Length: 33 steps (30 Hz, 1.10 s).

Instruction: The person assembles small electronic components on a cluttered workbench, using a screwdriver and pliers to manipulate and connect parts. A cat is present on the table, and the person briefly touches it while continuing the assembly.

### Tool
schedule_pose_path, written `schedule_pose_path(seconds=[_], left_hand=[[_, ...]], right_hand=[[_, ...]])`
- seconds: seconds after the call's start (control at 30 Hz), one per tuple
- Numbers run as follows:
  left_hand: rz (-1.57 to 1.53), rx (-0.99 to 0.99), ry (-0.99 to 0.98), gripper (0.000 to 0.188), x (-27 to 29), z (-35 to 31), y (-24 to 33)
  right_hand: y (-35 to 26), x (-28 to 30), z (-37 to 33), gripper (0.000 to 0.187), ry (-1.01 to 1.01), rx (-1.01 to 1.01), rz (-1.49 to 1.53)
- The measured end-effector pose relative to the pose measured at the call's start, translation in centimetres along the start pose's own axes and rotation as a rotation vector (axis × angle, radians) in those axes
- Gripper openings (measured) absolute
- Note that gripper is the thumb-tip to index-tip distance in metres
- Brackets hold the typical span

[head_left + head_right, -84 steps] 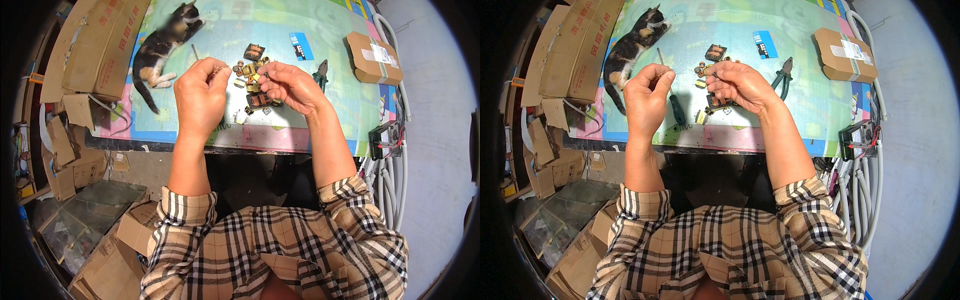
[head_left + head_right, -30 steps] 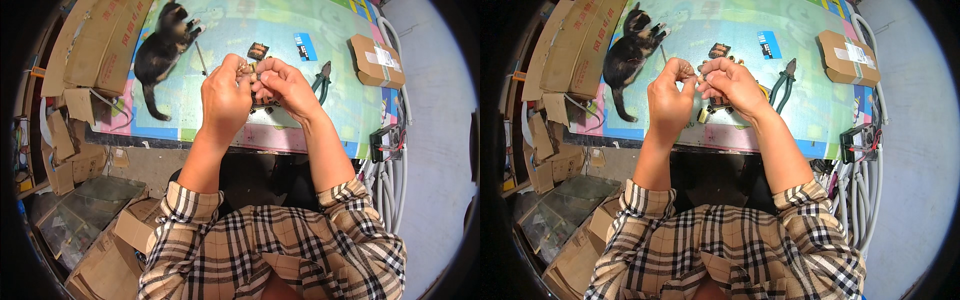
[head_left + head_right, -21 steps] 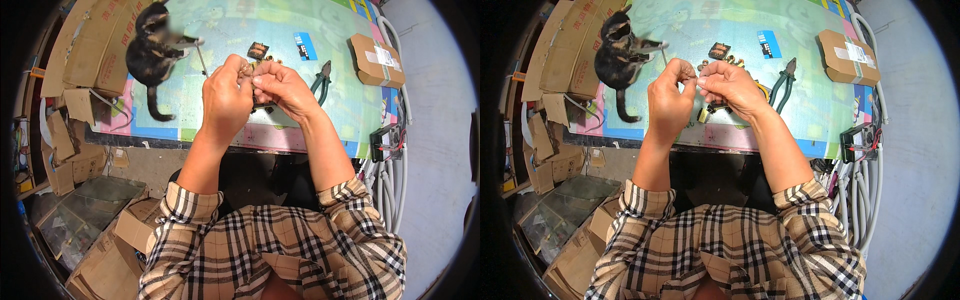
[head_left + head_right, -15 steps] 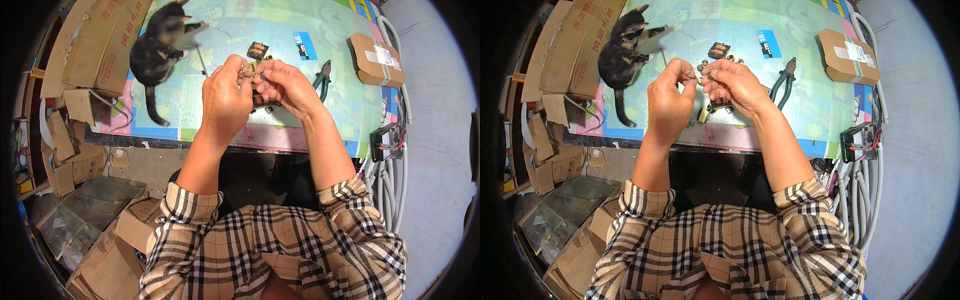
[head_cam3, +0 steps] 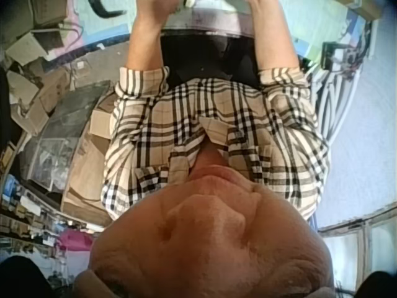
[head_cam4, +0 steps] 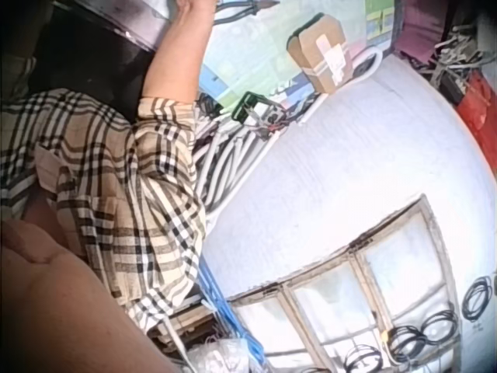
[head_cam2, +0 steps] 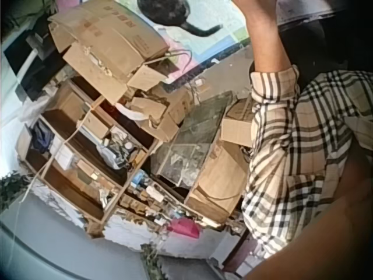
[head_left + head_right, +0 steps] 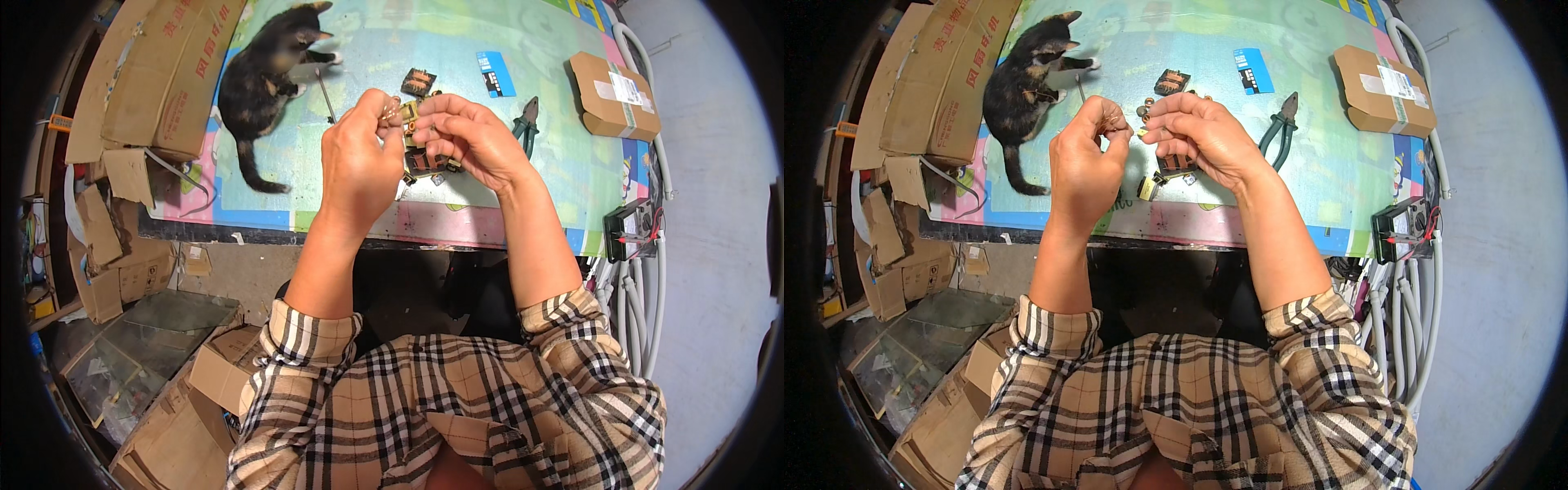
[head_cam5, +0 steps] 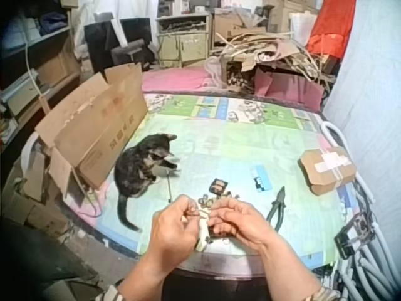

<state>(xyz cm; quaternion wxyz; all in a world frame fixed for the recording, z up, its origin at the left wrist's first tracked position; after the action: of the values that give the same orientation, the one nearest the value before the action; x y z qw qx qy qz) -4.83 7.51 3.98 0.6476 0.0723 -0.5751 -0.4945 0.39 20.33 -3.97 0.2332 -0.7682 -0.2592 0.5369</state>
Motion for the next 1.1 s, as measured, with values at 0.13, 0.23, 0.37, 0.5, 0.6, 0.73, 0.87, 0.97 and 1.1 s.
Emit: schedule_pose_path(seconds=[0.13, 0.23, 0.37, 0.5, 0.6, 0.73, 0.87, 0.97, 1.1], left_hand=[[0.000, 0.043, 0.022, 0.010, 0.7, 0.2, -0.2], [0.014, 0.056, 0.013, 0.011, 0.7, 0.2, -0.6], [-0.019, 0.044, 0.034, 0.010, 0.9, 0.3, -0.4], [-0.031, 0.038, 0.055, 0.010, 1.3, 0.4, -0.5], [-0.024, 0.044, 0.050, 0.010, 1.3, 0.4, -0.7], [-0.036, 0.062, 0.029, 0.012, 1.0, 0.4, -1.0], [-0.027, 0.065, 0.025, 0.012, 1.2, 0.3, -0.9], [-0.035, 0.067, 0.018, 0.012, 1.1, 0.3, -0.9], [-0.056, 0.065, 0.018, 0.012, 1.0, 0.4, -0.8]], right_hand=[[-0.6, 0.3, 0.0, 0.024, -0.017, 0.038, 0.000], [-0.7, 0.4, 0.0, 0.024, -0.019, 0.040, 0.010], [-0.1, 0.4, 0.3, 0.022, -0.086, -0.021, 0.126], [-0.3, 0.1, 0.0, 0.021, -0.038, 0.034, -0.106], [-0.5, 0.7, 0.0, 0.020, 0.006, 0.033, -0.122], [-0.2, 1.5, 0.4, 0.020, 0.033, 0.007, 0.002], [0.0, 1.3, 0.4, 0.021, 0.012, -0.001, 0.124], [0.2, 1.3, 0.7, 0.021, -0.059, -0.027, 0.325], [0.4, 1.1, 0.6, 0.020, -0.065, -0.053, 0.366]])
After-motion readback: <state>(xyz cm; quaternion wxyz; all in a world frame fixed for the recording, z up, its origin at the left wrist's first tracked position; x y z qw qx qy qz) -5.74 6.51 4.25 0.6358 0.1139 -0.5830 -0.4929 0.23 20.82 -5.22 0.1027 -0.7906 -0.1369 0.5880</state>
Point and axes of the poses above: each hand's wrist, its own z-axis towards the middle knuckle, its own x-axis out of the back of the hand, y = z × x, the point moved 9 cm from there along z, towards the middle knuckle, and after that the axes turned 15 degrees about z, right-handed, at the moved point
